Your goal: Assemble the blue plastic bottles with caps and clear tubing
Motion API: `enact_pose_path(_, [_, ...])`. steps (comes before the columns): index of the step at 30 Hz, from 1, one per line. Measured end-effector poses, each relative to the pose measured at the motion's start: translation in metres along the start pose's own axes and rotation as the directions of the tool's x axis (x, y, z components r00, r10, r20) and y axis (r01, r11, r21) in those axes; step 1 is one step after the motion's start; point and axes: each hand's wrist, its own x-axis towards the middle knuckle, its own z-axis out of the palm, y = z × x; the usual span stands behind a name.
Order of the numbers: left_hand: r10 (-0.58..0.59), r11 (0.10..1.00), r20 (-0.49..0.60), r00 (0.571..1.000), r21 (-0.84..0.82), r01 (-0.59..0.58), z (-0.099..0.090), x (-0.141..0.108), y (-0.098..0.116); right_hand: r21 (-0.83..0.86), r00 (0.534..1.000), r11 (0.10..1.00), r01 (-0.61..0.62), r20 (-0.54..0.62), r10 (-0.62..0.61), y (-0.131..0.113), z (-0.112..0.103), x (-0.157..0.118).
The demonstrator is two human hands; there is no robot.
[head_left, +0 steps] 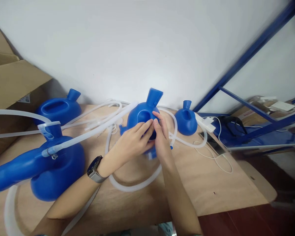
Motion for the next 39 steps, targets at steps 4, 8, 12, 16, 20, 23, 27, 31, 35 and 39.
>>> enact_pose_path(4, [-0.108,0.991,0.074,0.991,-0.071,0.114,-0.004,-0.006,-0.014,-0.04,0.991,0.997,0.073,0.112,-0.068,-0.004,0.007,0.012])
enact_pose_path(8, [-0.269,0.942,-0.064,0.961,-0.226,0.249,-0.024,-0.007,-0.034,-0.078,0.969,0.986,0.146,0.211,-0.127,-0.008,0.001,0.03])
enact_pose_path(12, [-0.543,0.785,-0.13,0.83,-0.429,0.447,-0.041,-0.009,-0.058,-0.188,0.945,0.969,0.159,0.312,-0.095,-0.008,-0.025,0.05])
enact_pose_path(16, [-0.635,0.596,-0.033,0.772,-0.656,0.462,-0.041,-0.015,-0.075,-0.275,0.898,0.922,0.273,0.417,-0.141,-0.003,-0.056,0.062])
enact_pose_path(20, [-0.574,0.571,0.089,0.814,-0.67,0.475,-0.037,-0.017,-0.08,-0.287,0.791,0.863,0.415,0.584,-0.186,-0.002,-0.08,0.063])
enact_pose_path(23, [-0.479,0.664,0.135,0.868,-0.591,0.458,-0.039,-0.016,-0.08,-0.301,0.731,0.831,0.467,0.66,-0.171,-0.004,-0.09,0.061])
enact_pose_path(27, [-0.384,0.719,0.22,0.897,-0.538,0.44,-0.042,-0.015,-0.081,-0.287,0.699,0.816,0.501,0.69,-0.187,-0.003,-0.095,0.061])
enact_pose_path(31, [-0.354,0.752,0.265,0.897,-0.489,0.441,-0.047,-0.016,-0.079,-0.257,0.703,0.825,0.503,0.678,-0.217,0.0,-0.096,0.062])
enact_pose_path(35, [-0.3,0.779,0.283,0.911,-0.479,0.405,-0.052,-0.015,-0.076,-0.252,0.706,0.832,0.495,0.674,-0.217,0.002,-0.098,0.062])
enact_pose_path(39, [-0.224,0.815,0.263,0.938,-0.478,0.328,-0.056,-0.014,-0.071,-0.241,0.719,0.863,0.445,0.67,-0.184,0.007,-0.102,0.065])
